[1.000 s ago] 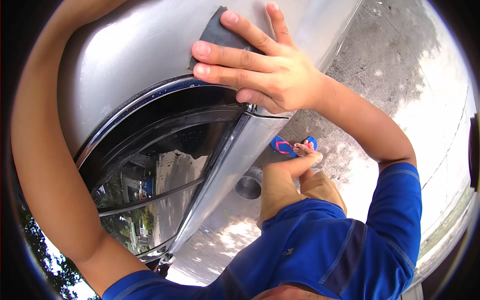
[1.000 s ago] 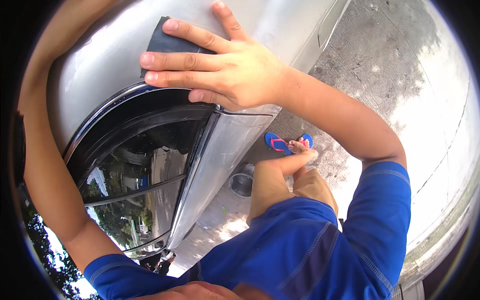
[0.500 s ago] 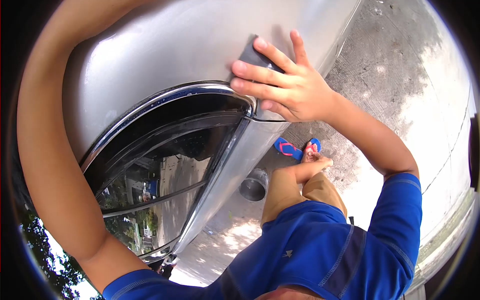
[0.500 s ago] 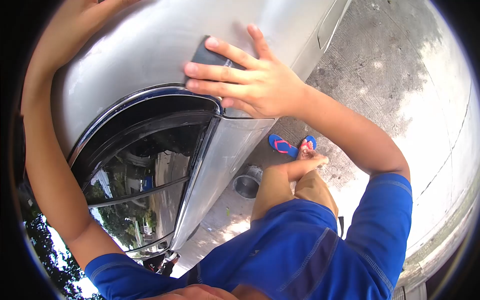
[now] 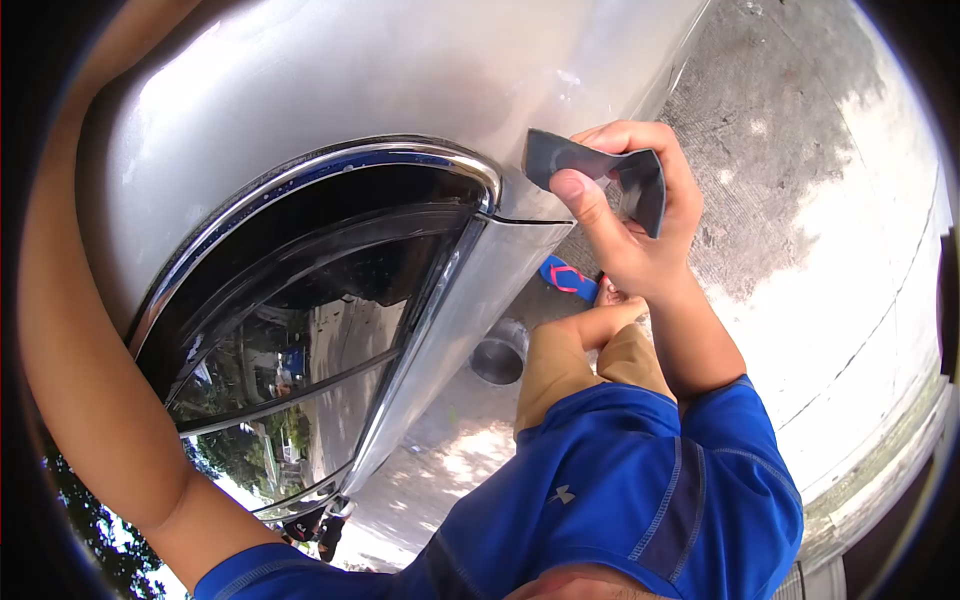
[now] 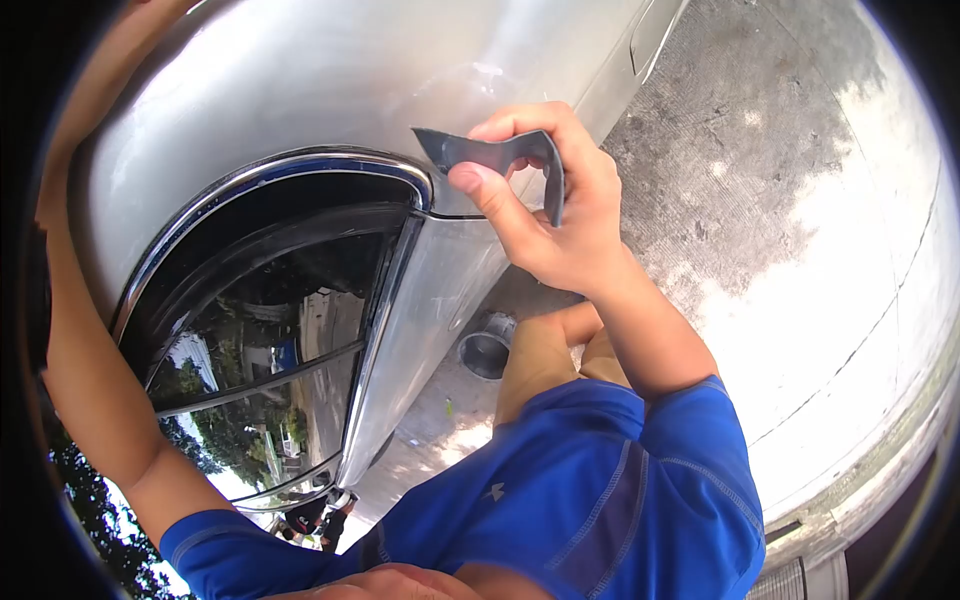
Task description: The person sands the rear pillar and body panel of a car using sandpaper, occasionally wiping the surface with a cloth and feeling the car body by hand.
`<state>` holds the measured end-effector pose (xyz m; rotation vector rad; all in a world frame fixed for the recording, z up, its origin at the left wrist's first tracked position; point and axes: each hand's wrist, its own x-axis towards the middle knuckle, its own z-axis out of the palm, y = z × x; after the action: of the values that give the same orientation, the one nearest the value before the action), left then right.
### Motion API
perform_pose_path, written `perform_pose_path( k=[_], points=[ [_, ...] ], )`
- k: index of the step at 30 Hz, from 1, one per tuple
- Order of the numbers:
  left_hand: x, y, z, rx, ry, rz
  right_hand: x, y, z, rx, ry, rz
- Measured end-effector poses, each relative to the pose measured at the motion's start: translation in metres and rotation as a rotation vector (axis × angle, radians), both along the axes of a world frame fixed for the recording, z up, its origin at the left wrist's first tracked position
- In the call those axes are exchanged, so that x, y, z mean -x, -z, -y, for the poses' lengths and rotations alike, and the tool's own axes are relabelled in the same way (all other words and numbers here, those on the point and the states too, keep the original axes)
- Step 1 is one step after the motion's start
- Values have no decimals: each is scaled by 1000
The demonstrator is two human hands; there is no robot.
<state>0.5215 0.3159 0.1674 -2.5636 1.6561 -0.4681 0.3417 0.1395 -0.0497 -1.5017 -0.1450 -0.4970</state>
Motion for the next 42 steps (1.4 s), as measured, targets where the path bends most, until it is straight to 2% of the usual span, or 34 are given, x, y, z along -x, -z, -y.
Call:
perform_pose_path(
  k=[3, 6, 9, 12, 16, 18, 21, 24, 28, 32, 36, 37, 40, 42],
  points=[
    [0, 2, -3, 3, -8, 0, -20, -8, 2, 326, 18, 43],
    [1, 4, -7, 10, -14, 1, -38, 16, 3, 498, 104, 206],
    [1, 4, -10, 17, -18, 1, -47, 34, -4, 551, 197, 284],
    [2, 4, -11, 17, -18, 1, -50, 29, -15, 530, 276, 318],
    [2, 6, -13, 22, -22, 2, -70, 9, -38, 404, 282, 504],
    [0, 7, -14, 25, -23, 5, -74, 19, -34, 393, 257, 548],
    [0, 5, -17, 29, -23, 7, -68, 18, -29, 442, 235, 522],
    [-1, 6, -16, 36, -27, 1, -86, -10, -41, 417, 230, 611],
    [-1, 3, -16, 31, -23, 15, -59, 24, -23, 444, 171, 412],
    [0, 5, -14, 29, -25, 9, -86, -24, -38, 445, 155, 559],
    [0, 1, -15, 31, -30, 23, -59, 8, -19, 493, 109, 337],
    [0, -1, -16, 32, -30, 26, -69, 12, -17, 485, 110, 407],
    [1, -1, -15, 28, -40, 20, -89, -33, -35, 477, 118, 543],
    [0, -1, -16, 29, -38, 21, -85, -17, -25, 490, 98, 489]
  ],
)
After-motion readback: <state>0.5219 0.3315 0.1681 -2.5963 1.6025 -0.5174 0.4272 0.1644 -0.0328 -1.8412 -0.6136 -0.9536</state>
